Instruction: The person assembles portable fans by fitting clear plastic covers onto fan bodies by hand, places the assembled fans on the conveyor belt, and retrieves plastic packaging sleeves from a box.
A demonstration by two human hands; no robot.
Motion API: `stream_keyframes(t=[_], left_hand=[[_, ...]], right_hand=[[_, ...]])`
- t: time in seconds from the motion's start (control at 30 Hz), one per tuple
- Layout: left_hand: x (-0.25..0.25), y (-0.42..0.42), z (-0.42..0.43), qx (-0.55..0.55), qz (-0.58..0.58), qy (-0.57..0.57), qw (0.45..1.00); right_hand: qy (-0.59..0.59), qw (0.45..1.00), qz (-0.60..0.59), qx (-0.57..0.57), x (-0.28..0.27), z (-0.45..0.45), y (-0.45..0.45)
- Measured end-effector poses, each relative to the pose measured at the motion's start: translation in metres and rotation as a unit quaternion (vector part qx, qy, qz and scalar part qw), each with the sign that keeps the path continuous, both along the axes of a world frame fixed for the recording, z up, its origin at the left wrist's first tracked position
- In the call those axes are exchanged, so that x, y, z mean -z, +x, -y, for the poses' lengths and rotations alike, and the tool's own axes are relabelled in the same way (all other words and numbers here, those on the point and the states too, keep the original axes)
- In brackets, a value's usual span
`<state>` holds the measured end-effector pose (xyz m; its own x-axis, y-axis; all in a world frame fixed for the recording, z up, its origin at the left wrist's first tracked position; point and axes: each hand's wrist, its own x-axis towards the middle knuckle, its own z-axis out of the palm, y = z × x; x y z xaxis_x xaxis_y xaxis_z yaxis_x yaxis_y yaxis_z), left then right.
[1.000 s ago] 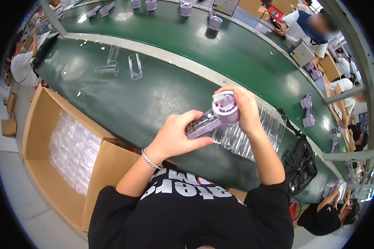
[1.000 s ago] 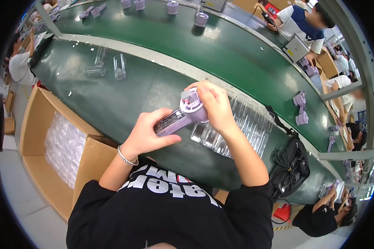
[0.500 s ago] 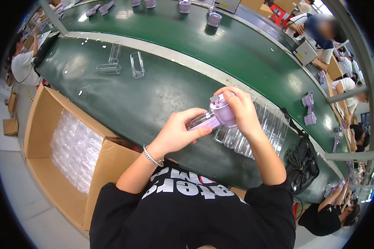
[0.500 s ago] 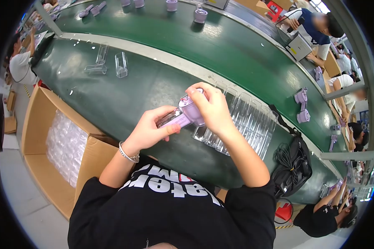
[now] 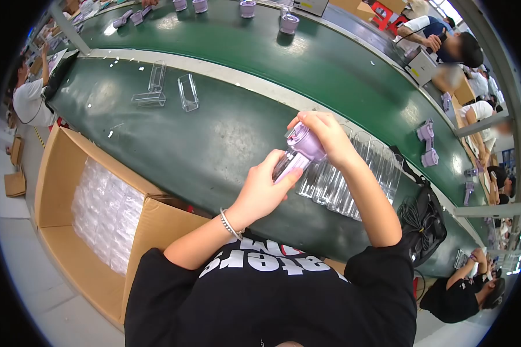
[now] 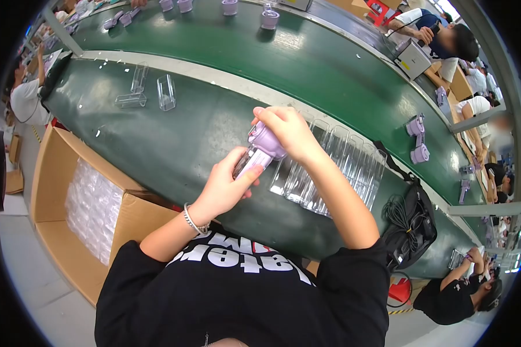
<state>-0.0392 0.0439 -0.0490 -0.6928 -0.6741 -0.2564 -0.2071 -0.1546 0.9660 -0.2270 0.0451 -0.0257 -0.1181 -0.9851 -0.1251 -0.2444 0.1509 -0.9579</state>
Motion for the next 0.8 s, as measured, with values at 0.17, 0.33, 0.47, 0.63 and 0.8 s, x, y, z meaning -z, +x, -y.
stream_keyframes(t=[0.17, 0.33, 0.47, 0.63, 0.8], left_hand=[[0.012, -0.005, 0.003, -0.005, -0.082, 0.002, 0.997], [-0.005, 0.004, 0.027, 0.100, -0.091, 0.105, 0.985], [0.004, -0.007, 0.063, -0.040, -0.049, -0.257, 0.964], [0.009, 0.014, 0.141, -0.245, 0.257, -0.425, 0.833], [0.016, 0.029, 0.207, -0.382, 0.408, -0.298, 0.774]], right_hand=[[-0.005, 0.991, -0.128, -0.026, -0.024, -0.002, 0.004], [0.004, 0.989, -0.096, -0.111, -0.030, 0.002, -0.017], [-0.021, 0.999, 0.029, -0.009, -0.028, 0.030, -0.043], [0.008, 0.940, -0.177, 0.292, 0.011, 0.073, -0.095], [0.071, 0.933, -0.133, 0.328, 0.055, 0.106, -0.109]])
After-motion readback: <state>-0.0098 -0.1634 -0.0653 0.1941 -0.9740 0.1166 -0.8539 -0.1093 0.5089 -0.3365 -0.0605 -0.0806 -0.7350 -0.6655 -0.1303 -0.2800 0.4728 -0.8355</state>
